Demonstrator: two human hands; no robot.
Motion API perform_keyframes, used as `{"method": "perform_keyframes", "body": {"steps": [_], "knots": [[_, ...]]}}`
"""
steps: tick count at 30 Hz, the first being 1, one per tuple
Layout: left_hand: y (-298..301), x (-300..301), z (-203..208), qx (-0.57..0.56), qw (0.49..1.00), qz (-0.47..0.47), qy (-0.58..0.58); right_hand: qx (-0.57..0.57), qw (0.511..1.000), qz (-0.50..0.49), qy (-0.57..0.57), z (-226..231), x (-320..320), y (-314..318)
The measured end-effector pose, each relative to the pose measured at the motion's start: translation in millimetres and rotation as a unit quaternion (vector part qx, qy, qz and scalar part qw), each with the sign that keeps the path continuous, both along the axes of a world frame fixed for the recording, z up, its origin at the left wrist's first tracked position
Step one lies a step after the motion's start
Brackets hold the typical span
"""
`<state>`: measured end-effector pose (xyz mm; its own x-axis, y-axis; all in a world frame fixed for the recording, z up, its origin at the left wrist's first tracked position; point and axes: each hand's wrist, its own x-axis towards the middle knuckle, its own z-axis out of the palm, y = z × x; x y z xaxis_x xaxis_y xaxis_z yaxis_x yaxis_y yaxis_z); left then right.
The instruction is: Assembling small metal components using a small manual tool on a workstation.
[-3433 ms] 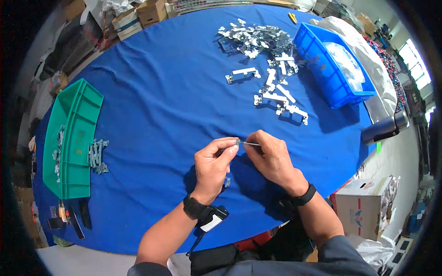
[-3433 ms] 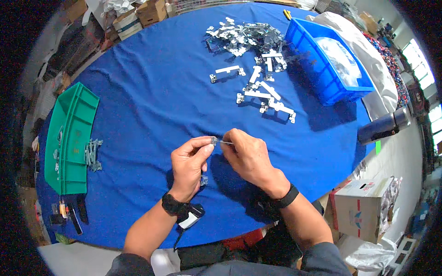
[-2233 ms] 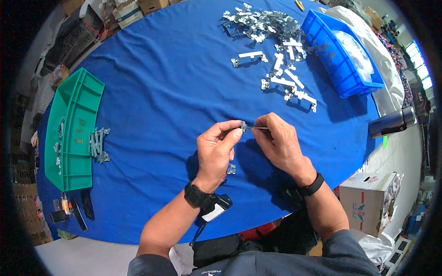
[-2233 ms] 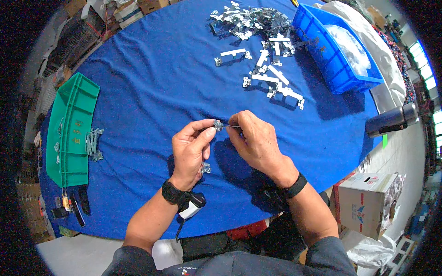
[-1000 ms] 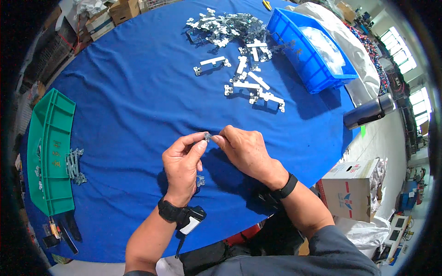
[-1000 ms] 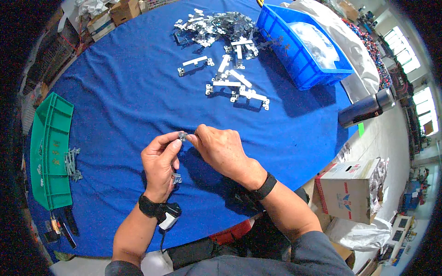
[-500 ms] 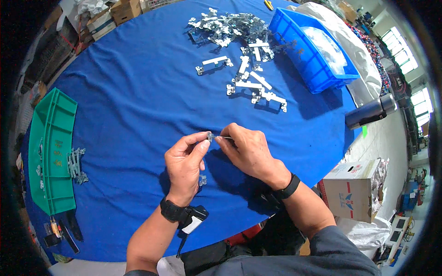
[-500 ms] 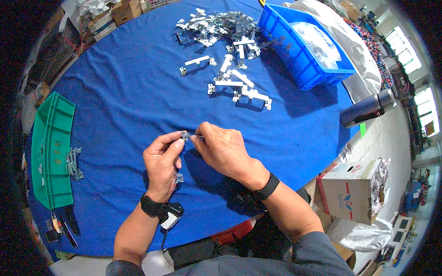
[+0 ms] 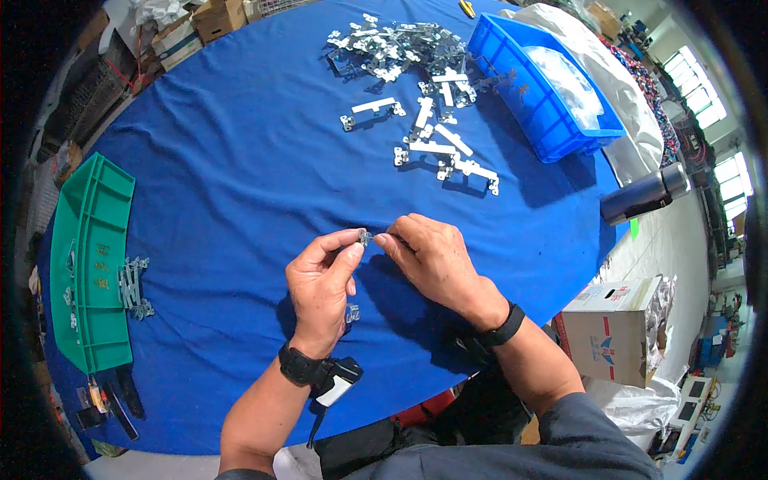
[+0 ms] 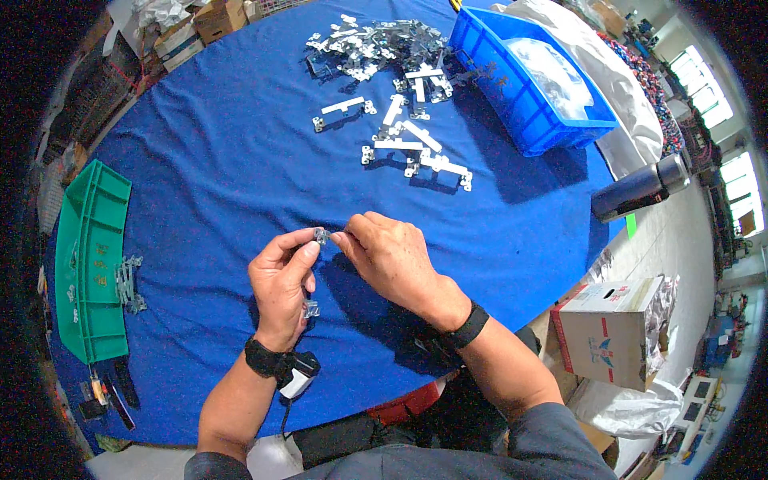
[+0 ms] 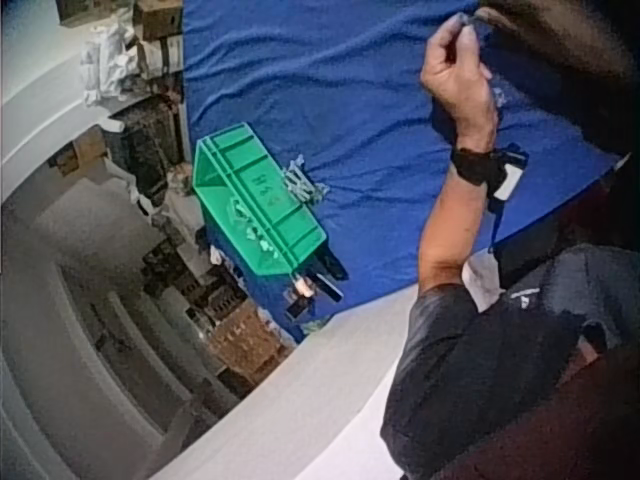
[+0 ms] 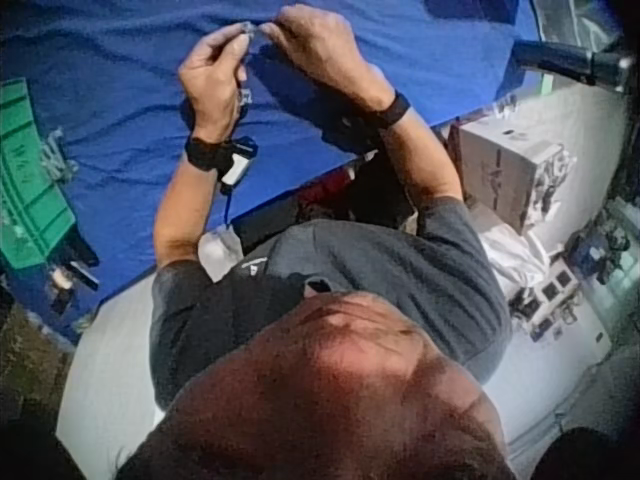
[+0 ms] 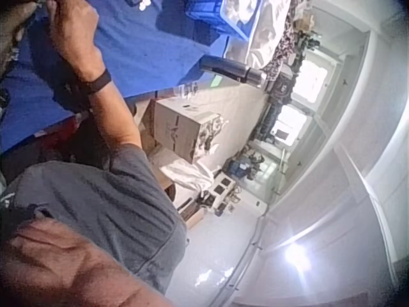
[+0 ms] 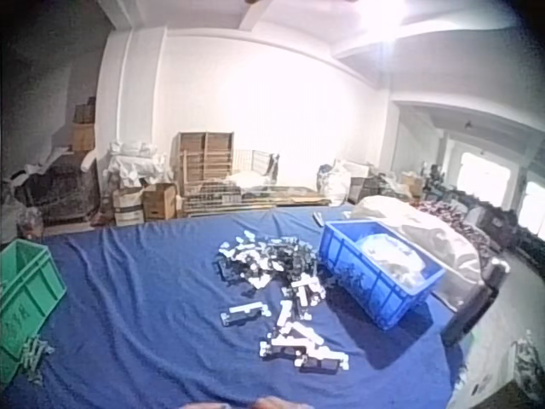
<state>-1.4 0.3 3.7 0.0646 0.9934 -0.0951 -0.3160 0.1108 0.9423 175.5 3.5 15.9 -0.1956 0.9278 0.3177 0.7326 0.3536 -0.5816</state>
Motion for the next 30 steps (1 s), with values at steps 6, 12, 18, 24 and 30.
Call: {"method": "perform_keyframes", "body": {"steps": [6,12,18,24,30], "knots": [[0,1,-1,0.0,1.0,0.002,0.002,0.006,0.999,0.008,0.046,6,-1,-2],[1,0,-1,-0.005,1.0,0.008,-0.005,0.031,0.999,0.004,0.034,8,-2,-3],[2,1,-1,0.003,1.0,0.0,-0.013,0.047,0.996,0.016,0.08,8,-3,-2],[3,-1,-3,0.002,1.0,-0.009,-0.016,0.059,0.997,0.019,0.043,4,-2,0],[3,0,0,0.0,1.0,-0.009,-0.017,0.057,0.997,0.006,0.042,1,-5,-1]]}}
